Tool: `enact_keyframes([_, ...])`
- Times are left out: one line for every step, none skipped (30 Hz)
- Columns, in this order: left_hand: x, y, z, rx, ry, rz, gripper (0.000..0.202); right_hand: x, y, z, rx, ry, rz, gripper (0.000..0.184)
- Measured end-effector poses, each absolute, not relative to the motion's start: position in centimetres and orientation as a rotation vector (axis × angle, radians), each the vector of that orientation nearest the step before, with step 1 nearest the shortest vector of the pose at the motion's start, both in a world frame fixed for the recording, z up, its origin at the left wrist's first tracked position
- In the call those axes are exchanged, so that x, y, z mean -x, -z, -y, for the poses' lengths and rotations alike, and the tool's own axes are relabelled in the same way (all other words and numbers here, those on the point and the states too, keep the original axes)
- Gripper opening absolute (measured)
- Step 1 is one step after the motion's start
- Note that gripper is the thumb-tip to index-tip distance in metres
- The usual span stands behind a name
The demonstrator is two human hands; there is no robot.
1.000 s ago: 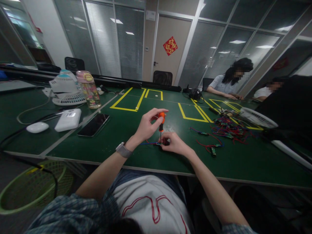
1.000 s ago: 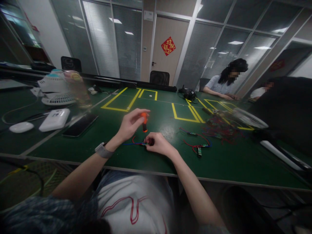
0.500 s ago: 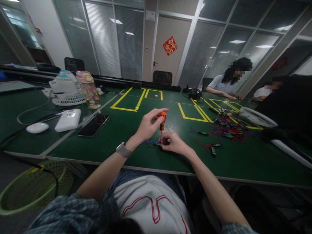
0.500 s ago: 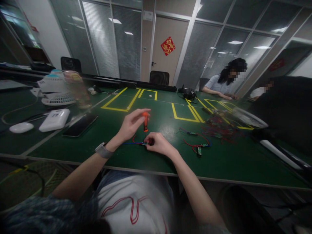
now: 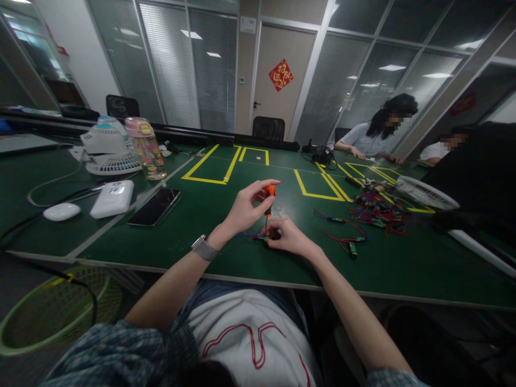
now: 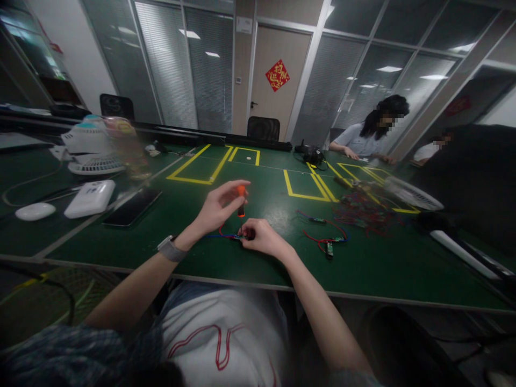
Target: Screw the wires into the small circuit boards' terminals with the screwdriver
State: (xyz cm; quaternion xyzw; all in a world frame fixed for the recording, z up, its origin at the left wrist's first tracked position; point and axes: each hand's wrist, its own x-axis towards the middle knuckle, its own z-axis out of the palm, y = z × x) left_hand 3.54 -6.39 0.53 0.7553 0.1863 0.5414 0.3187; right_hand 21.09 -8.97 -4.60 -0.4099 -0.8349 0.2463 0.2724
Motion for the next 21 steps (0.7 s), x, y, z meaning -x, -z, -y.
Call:
enact_keyframes([-3.54, -0.54, 6.40, -1.995, -1.431, -0.497, 0.035, -21.11, 4.64, 8.94, 1.105, -0.663, 2.249, 0.013])
enact_keyframes([-3.54, -0.55, 6.42, -2.006, -1.440, -0.500, 0.034, -21.14, 4.67, 8.90, 1.105, -0.662, 2.249, 0.013])
enact_keyframes([-3.54, -0.58, 6.45, -2.017, -1.448, -0.499, 0.033, -21.16, 4.70, 8.87, 1.104, -0.663, 2.249, 0.013])
enact_keyframes([-3.54, -0.60, 6.48, -2.027, -1.454, -0.497, 0.032, -21.19, 4.73, 8.85, 1.102, -0.663, 2.248, 0.013])
enact_keyframes([-3.54, -0.63, 6.52, -2.034, -1.458, -0.494, 0.032, -21.20, 4.75, 8.83, 1.099, -0.665, 2.246, 0.013])
enact_keyframes([-3.55, -0.66, 6.55, -2.038, -1.463, -0.492, 0.031, -21.22, 4.77, 8.81, 1.096, -0.667, 2.245, 0.013])
enact_keyframes([-3.57, -0.69, 6.57, -2.040, -1.470, -0.490, 0.030, -21.23, 4.77, 8.81, 1.096, -0.670, 2.244, 0.013])
enact_keyframes([-3.58, -0.71, 6.59, -2.040, -1.477, -0.489, 0.029, -21.24, 4.76, 8.82, 1.098, -0.674, 2.243, 0.013])
enact_keyframes([-3.60, -0.72, 6.59, -2.040, -1.484, -0.488, 0.029, -21.24, 4.72, 8.84, 1.102, -0.675, 2.244, 0.013])
enact_keyframes([-3.61, -0.73, 6.59, -2.041, -1.490, -0.489, 0.028, -21.25, 4.67, 8.87, 1.105, -0.677, 2.246, 0.013])
enact_keyframes([-3.62, -0.74, 6.57, -2.044, -1.494, -0.492, 0.027, -21.25, 4.60, 8.91, 1.109, -0.679, 2.248, 0.014])
enact_keyframes([-3.62, -0.74, 6.56, -2.047, -1.498, -0.496, 0.027, -21.26, 4.51, 8.96, 1.112, -0.682, 2.251, 0.014])
enact_keyframes([-3.62, -0.74, 6.54, -2.050, -1.501, -0.501, 0.026, -21.27, 4.40, 9.02, 1.114, -0.686, 2.254, 0.014])
enact_keyframes([-3.61, -0.74, 6.52, -2.053, -1.504, -0.507, 0.026, -21.28, 4.30, 9.07, 1.115, -0.692, 2.257, 0.014])
enact_keyframes([-3.60, -0.75, 6.51, -2.057, -1.506, -0.511, 0.026, -21.30, 4.20, 9.13, 1.118, -0.699, 2.259, 0.014])
enact_keyframes([-3.59, -0.75, 6.50, -2.061, -1.508, -0.514, 0.026, -21.32, 4.12, 9.17, 1.124, -0.705, 2.258, 0.013])
enact_keyframes([-3.57, -0.76, 6.52, -2.067, -1.509, -0.515, 0.026, -21.35, 4.06, 9.19, 1.131, -0.711, 2.256, 0.013])
enact_keyframes([-3.55, -0.77, 6.54, -2.073, -1.507, -0.515, 0.026, -21.37, 4.03, 9.20, 1.140, -0.717, 2.252, 0.012])
enact_keyframes([-3.53, -0.79, 6.58, -2.081, -1.502, -0.512, 0.026, -21.40, 4.02, 9.19, 1.150, -0.721, 2.249, 0.011])
enact_keyframes([-3.51, -0.80, 6.64, -2.087, -1.498, -0.506, 0.026, -21.41, 4.05, 9.17, 1.158, -0.721, 2.248, 0.010])
enact_keyframes([-3.49, -0.82, 6.69, -2.092, -1.493, -0.498, 0.026, -21.40, 4.09, 9.14, 1.164, -0.717, 2.248, 0.009])
